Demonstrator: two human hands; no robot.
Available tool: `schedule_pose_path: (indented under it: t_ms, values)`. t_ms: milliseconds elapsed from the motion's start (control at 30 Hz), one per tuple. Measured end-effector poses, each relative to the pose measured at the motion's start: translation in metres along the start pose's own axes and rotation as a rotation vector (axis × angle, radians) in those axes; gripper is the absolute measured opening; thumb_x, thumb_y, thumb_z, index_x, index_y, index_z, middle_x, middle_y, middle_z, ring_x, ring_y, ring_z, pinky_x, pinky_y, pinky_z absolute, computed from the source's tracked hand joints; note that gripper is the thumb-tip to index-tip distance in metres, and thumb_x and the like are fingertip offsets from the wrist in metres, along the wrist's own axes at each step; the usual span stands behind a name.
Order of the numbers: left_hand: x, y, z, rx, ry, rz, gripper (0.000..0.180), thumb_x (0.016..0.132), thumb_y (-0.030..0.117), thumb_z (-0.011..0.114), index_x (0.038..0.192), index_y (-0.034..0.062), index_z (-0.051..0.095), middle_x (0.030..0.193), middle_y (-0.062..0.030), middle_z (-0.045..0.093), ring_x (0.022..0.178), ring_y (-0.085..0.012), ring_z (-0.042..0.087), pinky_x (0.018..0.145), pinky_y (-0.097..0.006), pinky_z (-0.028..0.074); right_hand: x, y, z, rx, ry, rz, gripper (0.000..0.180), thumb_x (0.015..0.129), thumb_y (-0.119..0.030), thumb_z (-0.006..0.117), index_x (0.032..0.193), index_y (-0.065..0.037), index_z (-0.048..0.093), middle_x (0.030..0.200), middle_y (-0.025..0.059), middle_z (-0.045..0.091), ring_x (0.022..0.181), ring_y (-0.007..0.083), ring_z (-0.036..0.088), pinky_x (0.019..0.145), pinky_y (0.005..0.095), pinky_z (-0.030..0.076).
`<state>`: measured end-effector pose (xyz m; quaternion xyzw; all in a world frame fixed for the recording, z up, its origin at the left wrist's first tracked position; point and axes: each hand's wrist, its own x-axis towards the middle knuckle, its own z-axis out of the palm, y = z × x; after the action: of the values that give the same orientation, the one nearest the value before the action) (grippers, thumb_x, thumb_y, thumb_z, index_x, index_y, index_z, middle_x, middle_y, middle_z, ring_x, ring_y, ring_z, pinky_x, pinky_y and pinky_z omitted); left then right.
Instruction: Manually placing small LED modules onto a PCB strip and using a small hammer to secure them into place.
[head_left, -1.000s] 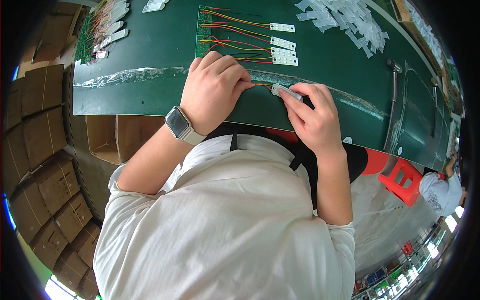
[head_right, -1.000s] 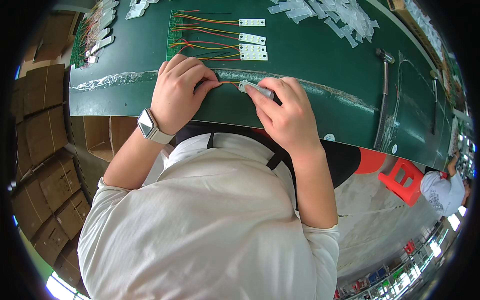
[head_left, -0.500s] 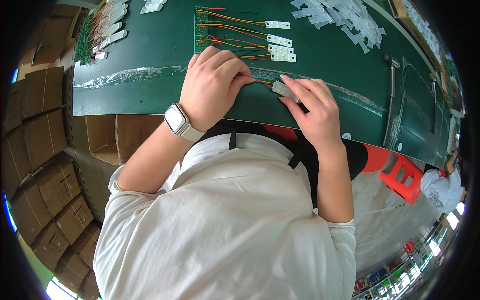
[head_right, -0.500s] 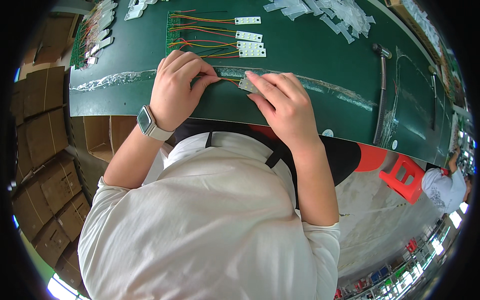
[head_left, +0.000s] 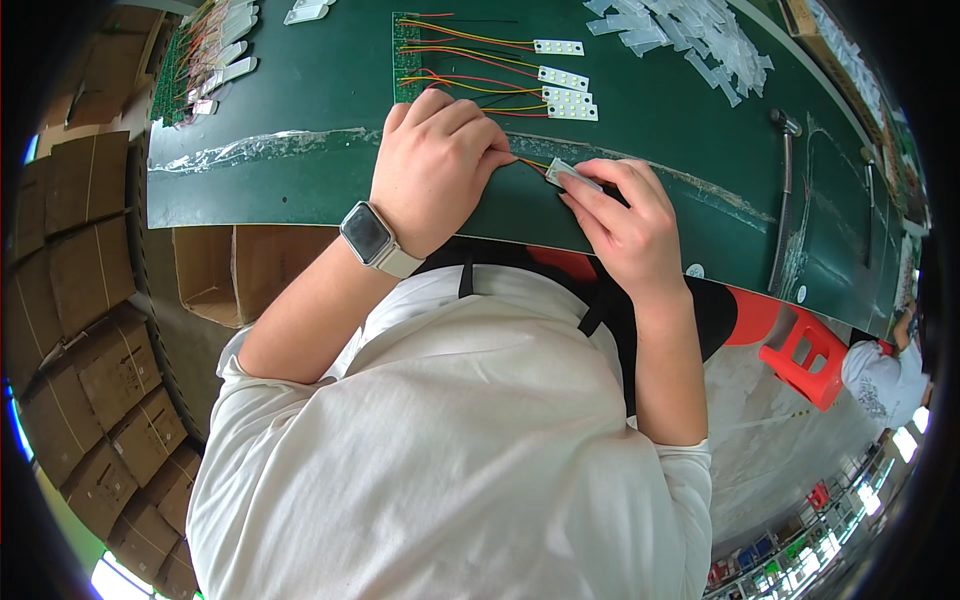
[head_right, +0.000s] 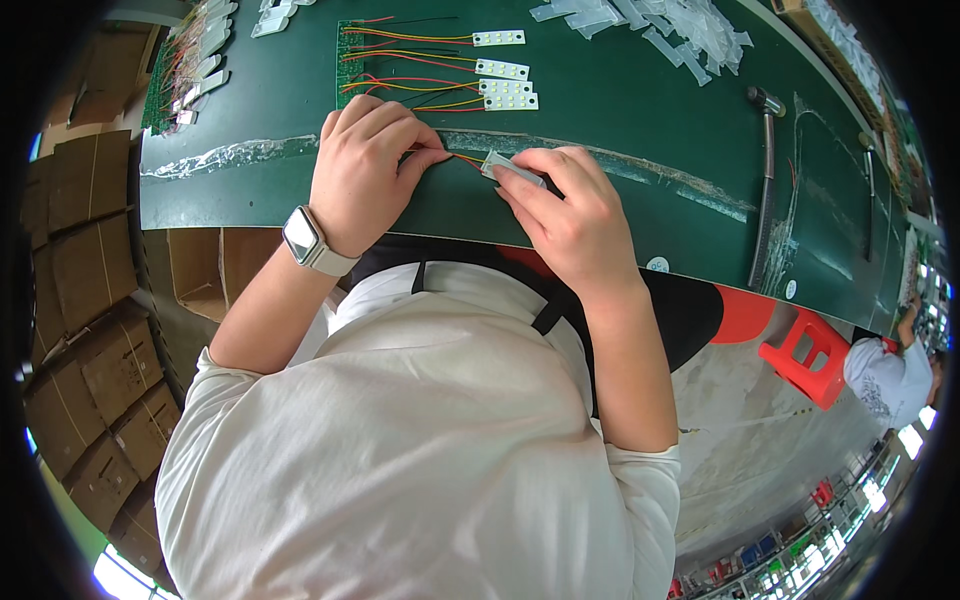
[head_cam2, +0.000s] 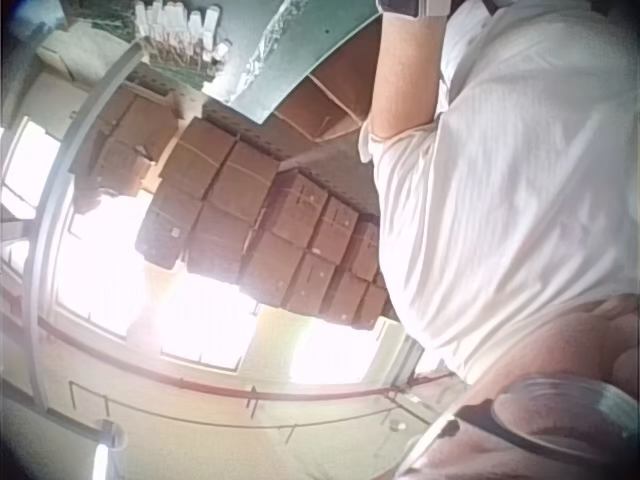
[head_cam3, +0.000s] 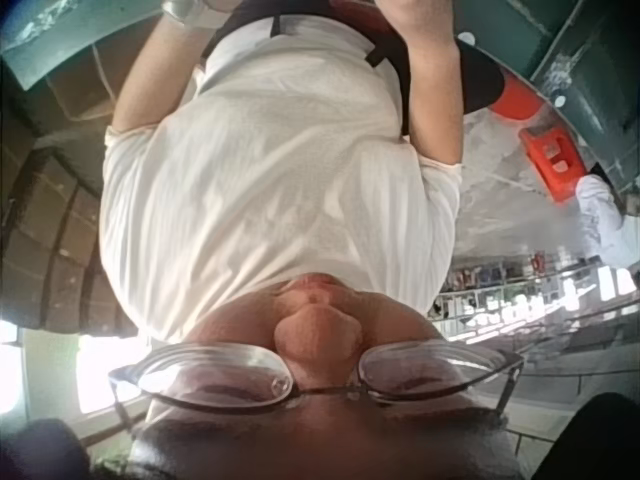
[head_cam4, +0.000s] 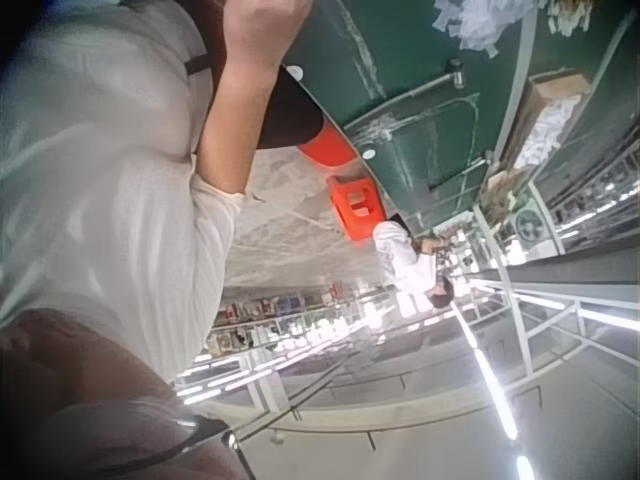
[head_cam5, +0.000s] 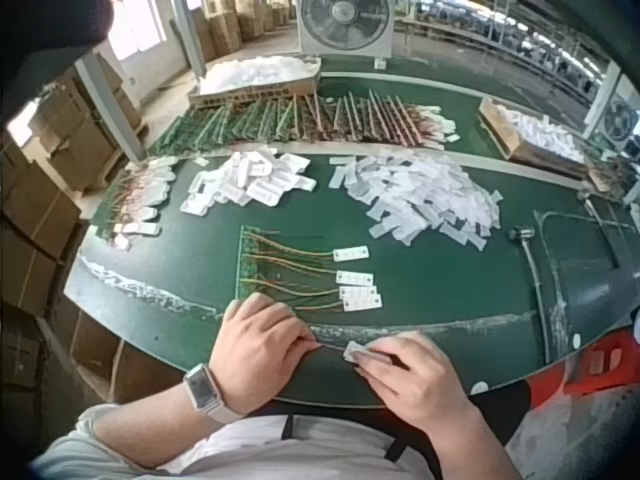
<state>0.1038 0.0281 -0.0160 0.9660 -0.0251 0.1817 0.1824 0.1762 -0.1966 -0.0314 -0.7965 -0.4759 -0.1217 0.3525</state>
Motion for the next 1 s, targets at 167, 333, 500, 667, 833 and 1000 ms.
schedule_pose_path:
  t_ms: [167, 333, 500, 667, 833, 1000]
  values:
    - [0.002, 0.002, 0.001, 0.039, 0.009, 0.0, 0.008, 0.082, 0.02, 0.08, 0.083, 0.0144, 0.074, 0.088, 0.0028, 0.068, 0.096, -0.0229, 0.062, 0.089, -0.04, 0.046, -0.001, 0.0, 0.0, -0.065, -0.009, -0.055, 0.028, 0.077, -0.002, 0.083, 0.104, -0.007, 0.078, 0.099, 0.0028, 0.066, 0.086, 0.0229, 0.064, 0.074, 0.0361, 0.055]
    - [0.007, 0.002, 0.001, 0.047, 0.057, 0.036, 0.008, 0.083, 0.021, 0.079, 0.084, 0.0147, 0.073, 0.089, 0.0027, 0.068, 0.097, -0.0229, 0.062, 0.088, -0.039, 0.046, -0.003, 0.0, 0.004, -0.099, 0.023, -0.053, 0.028, 0.077, -0.001, 0.082, 0.104, -0.008, 0.077, 0.098, 0.0028, 0.066, 0.085, 0.0227, 0.064, 0.073, 0.0361, 0.055]
    - [0.006, 0.002, 0.003, 0.054, 0.052, 0.041, 0.008, 0.083, 0.02, 0.079, 0.085, 0.0148, 0.073, 0.09, 0.0029, 0.068, 0.097, -0.0229, 0.062, 0.088, -0.04, 0.047, -0.006, 0.002, 0.005, -0.1, 0.051, -0.06, 0.028, 0.076, 0.0, 0.082, 0.102, -0.008, 0.077, 0.098, 0.0024, 0.067, 0.083, 0.0225, 0.065, 0.072, 0.0361, 0.055]
    - [0.005, 0.002, 0.003, 0.073, 0.085, 0.065, 0.008, 0.083, 0.019, 0.079, 0.085, 0.0147, 0.072, 0.09, 0.0031, 0.068, 0.095, -0.0231, 0.062, 0.087, -0.039, 0.048, -0.005, 0.002, 0.005, -0.116, 0.045, -0.076, 0.026, 0.075, -0.001, 0.082, 0.1, -0.008, 0.077, 0.099, 0.0022, 0.067, 0.085, 0.0219, 0.066, 0.072, 0.0353, 0.056]
    - [0.004, -0.003, 0.002, 0.019, 0.033, 0.112, 0.009, 0.082, 0.018, 0.079, 0.085, 0.0137, 0.072, 0.09, 0.0013, 0.067, 0.095, -0.0232, 0.062, 0.086, -0.038, 0.05, -0.004, 0.002, 0.003, -0.126, 0.043, -0.086, 0.024, 0.075, -0.002, 0.082, 0.098, -0.009, 0.077, 0.099, 0.0018, 0.068, 0.085, 0.0216, 0.067, 0.072, 0.035, 0.055]
    - [0.003, -0.007, -0.002, 0.016, 0.006, 0.183, 0.011, 0.079, 0.018, 0.081, 0.085, 0.0133, 0.073, 0.091, 0.001, 0.068, 0.098, -0.0227, 0.062, 0.088, -0.038, 0.051, -0.003, 0.0, 0.003, -0.122, 0.051, -0.077, 0.023, 0.075, -0.002, 0.082, 0.097, -0.008, 0.076, 0.097, 0.0022, 0.068, 0.085, 0.022, 0.067, 0.073, 0.0353, 0.056]
